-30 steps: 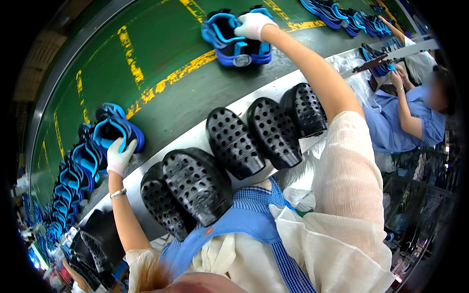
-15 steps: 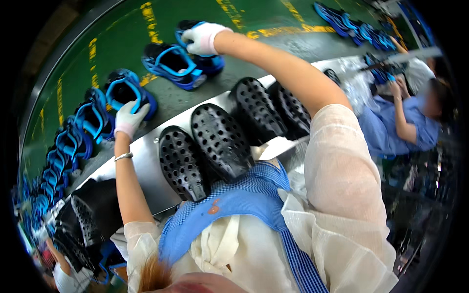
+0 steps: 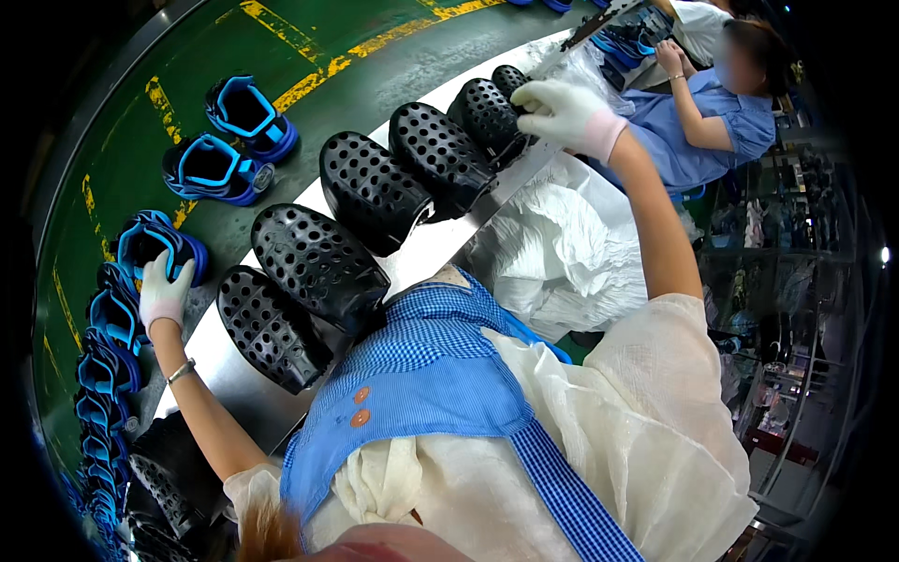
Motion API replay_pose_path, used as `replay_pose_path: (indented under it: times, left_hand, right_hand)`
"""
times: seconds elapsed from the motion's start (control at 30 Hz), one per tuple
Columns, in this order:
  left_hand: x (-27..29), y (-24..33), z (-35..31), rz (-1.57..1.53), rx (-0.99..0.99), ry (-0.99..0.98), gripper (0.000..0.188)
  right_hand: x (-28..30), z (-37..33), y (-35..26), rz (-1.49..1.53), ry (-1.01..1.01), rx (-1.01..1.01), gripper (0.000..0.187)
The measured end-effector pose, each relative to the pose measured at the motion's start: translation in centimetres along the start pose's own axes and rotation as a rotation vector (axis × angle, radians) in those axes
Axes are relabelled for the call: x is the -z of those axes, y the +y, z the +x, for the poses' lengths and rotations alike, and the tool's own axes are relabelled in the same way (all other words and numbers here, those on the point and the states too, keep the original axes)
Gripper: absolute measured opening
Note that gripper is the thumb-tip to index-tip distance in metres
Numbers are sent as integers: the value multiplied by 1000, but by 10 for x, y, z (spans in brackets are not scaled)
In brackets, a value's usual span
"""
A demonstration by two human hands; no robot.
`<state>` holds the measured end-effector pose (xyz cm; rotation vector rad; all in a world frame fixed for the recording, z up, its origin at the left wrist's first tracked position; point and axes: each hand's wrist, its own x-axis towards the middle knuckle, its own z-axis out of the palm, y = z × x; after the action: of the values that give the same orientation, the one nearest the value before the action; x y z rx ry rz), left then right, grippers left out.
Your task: The person assembles shoes by hand at a workstation, picking up blue and black shoe uppers and pressing black plastic components into the heel area.
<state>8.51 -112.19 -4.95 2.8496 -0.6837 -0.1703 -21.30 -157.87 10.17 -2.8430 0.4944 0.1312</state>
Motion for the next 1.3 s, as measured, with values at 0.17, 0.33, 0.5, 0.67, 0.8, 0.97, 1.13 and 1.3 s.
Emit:
replay_pose_path:
  times: [0.17,0.33,0.5,0.67,0.8,0.97,1.13,1.3]
  left_hand:
    - [33,55,0,-27,-260,262,38]
    - [13,86,25,-254,-359,25,42]
    - [-6,98,46,-291,-194,-188,44]
    - [-2,83,56,-145,-122,-220,32]
    - [-5,73,48,-265,-149,-183,34]
    - [17,67,41,-338,-208,94,43]
    - [60,127,22,-1488,-195,-266,54]
    - [72,144,-5,-2262,-132,-377,43]
  right_hand:
    - [-40,-5,21,-27,44,-18,38]
    - [-40,0,29,-31,13,-18,38]
    - [-47,0,30,49,96,-31,39]
    - [-41,1,30,17,36,-40,42]
    - [-21,-9,23,132,97,-113,43]
    - [16,8,-24,198,206,69,43]
    - [4,60,-114,417,153,544,45]
    - [-27,97,-201,630,-68,706,37]
